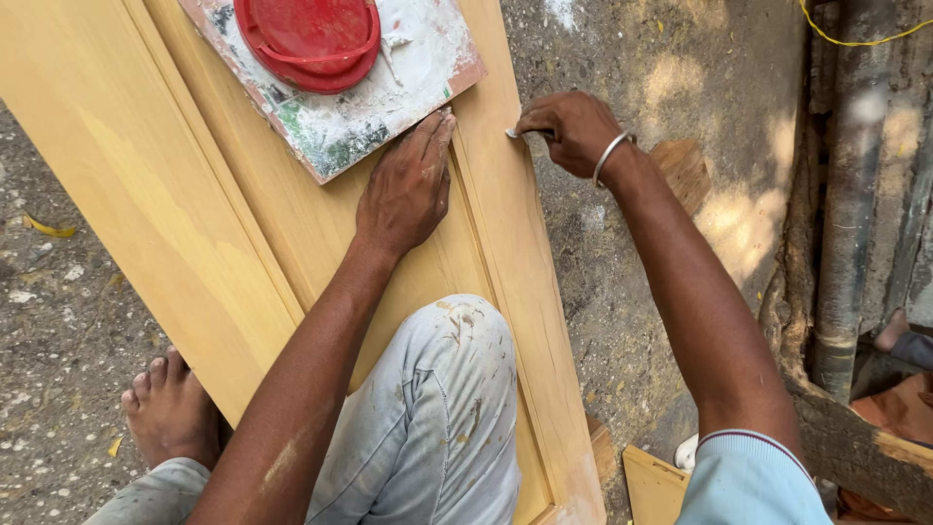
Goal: The person applies a white filler paste to a wooden door using a metal putty knife. They scoop filler from a small board and spread it into the grooves and edges of the door panel.
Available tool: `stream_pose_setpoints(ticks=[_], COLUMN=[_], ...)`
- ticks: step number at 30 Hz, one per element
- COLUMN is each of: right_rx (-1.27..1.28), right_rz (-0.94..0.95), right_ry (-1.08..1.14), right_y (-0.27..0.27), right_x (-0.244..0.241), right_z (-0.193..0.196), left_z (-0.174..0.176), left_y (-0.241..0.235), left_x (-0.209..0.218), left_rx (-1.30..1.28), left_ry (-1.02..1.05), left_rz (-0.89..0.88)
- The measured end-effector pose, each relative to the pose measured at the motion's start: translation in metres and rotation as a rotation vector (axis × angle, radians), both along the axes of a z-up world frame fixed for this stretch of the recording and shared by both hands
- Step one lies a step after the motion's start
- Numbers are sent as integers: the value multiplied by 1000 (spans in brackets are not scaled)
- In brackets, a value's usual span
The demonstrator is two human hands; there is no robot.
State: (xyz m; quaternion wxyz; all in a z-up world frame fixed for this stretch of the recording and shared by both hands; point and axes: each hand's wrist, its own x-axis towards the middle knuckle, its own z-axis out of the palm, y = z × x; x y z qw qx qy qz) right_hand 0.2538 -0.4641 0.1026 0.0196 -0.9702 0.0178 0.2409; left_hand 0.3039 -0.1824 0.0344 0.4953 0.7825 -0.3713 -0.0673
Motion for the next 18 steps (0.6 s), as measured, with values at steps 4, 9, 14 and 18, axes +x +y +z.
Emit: stream_pose_setpoints(ticks=[4, 9, 14, 18], right_rx=[11, 162, 256, 218], right_rz=[-112, -123, -354, -248], right_ry=[96, -15, -268, -344], right_y=[8, 18, 28, 18], right_x=[-37, -72, -64, -28], right_z=[7, 30, 30, 16], left_z=[0, -1, -3, 0], left_y=[2, 1, 1, -1], left_x=[-1, -2, -2, -2], left_rx=[-9, -44, -27, -34], left_ry=[4, -47, -19, -17], left_rz=[-3, 16, 29, 16])
